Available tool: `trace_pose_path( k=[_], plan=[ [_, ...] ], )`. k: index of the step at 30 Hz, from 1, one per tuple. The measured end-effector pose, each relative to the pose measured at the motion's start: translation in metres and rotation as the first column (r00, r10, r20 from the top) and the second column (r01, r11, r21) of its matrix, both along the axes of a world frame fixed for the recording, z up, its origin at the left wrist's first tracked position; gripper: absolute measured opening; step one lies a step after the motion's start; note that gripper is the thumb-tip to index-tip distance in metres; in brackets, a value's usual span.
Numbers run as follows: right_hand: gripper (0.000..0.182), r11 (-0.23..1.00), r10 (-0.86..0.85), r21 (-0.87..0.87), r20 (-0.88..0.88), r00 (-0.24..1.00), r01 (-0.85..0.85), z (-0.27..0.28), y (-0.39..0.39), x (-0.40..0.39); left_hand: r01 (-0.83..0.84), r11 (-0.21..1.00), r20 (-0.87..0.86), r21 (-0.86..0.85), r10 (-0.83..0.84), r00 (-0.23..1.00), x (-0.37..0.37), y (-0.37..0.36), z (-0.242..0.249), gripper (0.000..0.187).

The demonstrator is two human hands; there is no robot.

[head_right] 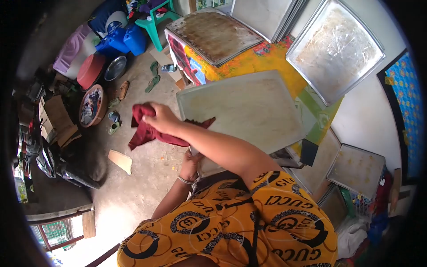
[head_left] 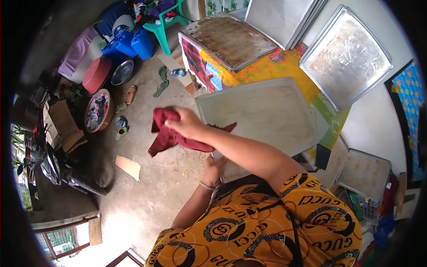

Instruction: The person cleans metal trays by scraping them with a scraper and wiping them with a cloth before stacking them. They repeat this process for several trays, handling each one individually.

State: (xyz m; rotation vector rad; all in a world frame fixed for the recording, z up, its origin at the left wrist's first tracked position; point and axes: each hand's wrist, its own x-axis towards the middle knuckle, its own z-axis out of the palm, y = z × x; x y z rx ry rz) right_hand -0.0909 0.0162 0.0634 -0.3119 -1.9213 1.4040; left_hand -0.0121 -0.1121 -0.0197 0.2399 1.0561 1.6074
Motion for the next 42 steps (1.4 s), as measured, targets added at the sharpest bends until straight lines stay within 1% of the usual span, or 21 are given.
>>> trace_pose_path(
  k=[1,3,4,5,7,9,10,11,12,14,18,20,23,24,28,30,32,34,36,38,42],
  plan=[
    [0.044,0.991,0.031,-0.131,0.011,0.999,-0.029,0.023,0.017,0.014,-0.033,0.999,-0.04,-0.009,0.033,0.999,-0.002,0.0,-0.01,0.035],
    [0.035,0.978,-0.141,-0.151,0.012,0.99,0.141,0.055,0.063,0.053,-0.009,0.999,-0.032,-0.036,0.008,0.999,-0.006,-0.002,-0.018,0.034],
    [0.028,0.912,-0.144,-0.39,-0.018,0.989,0.126,0.071,0.083,0.081,0.002,0.999,-0.026,-0.048,-0.003,1.0,-0.007,0.0,-0.02,0.034],
    [0.024,0.853,-0.238,-0.5,-0.119,0.964,0.149,0.074,0.109,0.107,-0.005,0.999,-0.037,-0.034,0.004,0.999,-0.007,0.001,-0.015,0.033],
    [0.023,0.763,-0.403,-0.582,-0.088,0.911,0.281,0.078,0.154,0.178,0.003,1.0,0.009,-0.029,-0.003,1.0,-0.009,0.003,-0.012,0.031],
    [0.03,0.728,-0.57,-0.542,-0.139,0.809,0.42,0.058,0.188,0.249,0.003,1.0,0.055,-0.025,-0.002,0.998,-0.013,0.008,-0.009,0.028],
    [0.031,0.744,-0.64,-0.345,-0.124,0.758,0.572,0.022,0.22,0.291,0.011,1.0,0.068,-0.016,-0.01,0.998,-0.015,0.011,-0.011,0.029],
    [0.042,0.652,-0.745,-0.196,0.01,0.667,0.732,0.007,0.226,0.32,0.018,1.0,0.081,-0.012,-0.017,0.997,-0.017,0.012,-0.014,0.03],
    [0.05,0.601,-0.798,0.112,0.123,0.59,0.791,-0.027,0.235,0.348,0.025,1.0,0.093,-0.008,-0.024,0.995,-0.019,0.014,-0.017,0.031],
    [0.064,0.424,-0.9,0.674,0.238,0.366,0.605,-0.096,0.246,0.382,0.051,0.999,0.097,-0.005,-0.05,0.994,-0.02,0.02,-0.012,0.034],
    [0.088,0.555,-0.818,0.722,0.386,0.426,0.413,-0.061,0.195,0.301,0.0,0.999,0.117,-0.044,0.005,0.993,-0.024,0.026,-0.007,0.038],
    [0.097,0.582,-0.794,0.742,0.428,0.432,0.334,-0.067,0.163,0.25,-0.015,0.999,0.288,0.033,0.005,0.957,-0.029,0.029,-0.006,0.054],
    [0.1,0.757,-0.578,0.635,0.546,0.606,0.15,-0.04,0.09,0.168,-0.054,0.985,0.459,0.161,-0.026,0.888,-0.035,0.036,-0.01,0.082],
    [0.097,0.724,-0.562,0.677,0.465,0.684,0.134,-0.05,0.069,0.148,-0.067,0.978,0.463,0.196,-0.033,0.886,-0.039,0.036,-0.02,0.088],
    [0.078,0.829,-0.342,0.556,0.419,0.841,0.06,-0.042,0.024,0.118,-0.138,0.934,0.56,0.33,-0.076,0.825,-0.056,0.035,0.0,0.096],
    [0.066,0.856,-0.218,0.514,0.441,0.87,-0.047,-0.033,0.003,0.122,-0.271,0.93,0.459,0.248,0.133,0.878,-0.056,0.038,0.008,0.09],
    [0.059,0.874,-0.053,0.468,0.367,0.929,-0.135,-0.017,-0.014,0.129,-0.236,0.896,0.454,0.375,0.045,0.89,-0.068,0.04,-0.013,0.085],
    [0.059,0.888,0.054,0.391,0.437,0.898,-0.243,-0.005,-0.019,0.141,-0.06,0.768,0.407,0.638,-0.27,0.873,-0.077,0.04,-0.008,0.081],
    [0.059,0.851,0.131,0.389,0.495,0.859,-0.354,0.003,-0.02,0.158,0.064,0.838,0.412,0.542,-0.331,0.849,-0.085,0.044,0.004,0.051],
    [0.058,0.839,0.143,0.38,0.536,0.832,-0.389,0.004,-0.016,0.182,0.068,0.983,0.374,0.17,-0.128,0.918,-0.088,0.053,0.013,0.036],
    [0.057,0.891,0.033,0.351,0.58,0.814,-0.287,0.002,0.013,0.252,0.105,0.988,0.151,0.114,-0.122,0.981,-0.097,0.06,0.006,0.038]
  ],
)
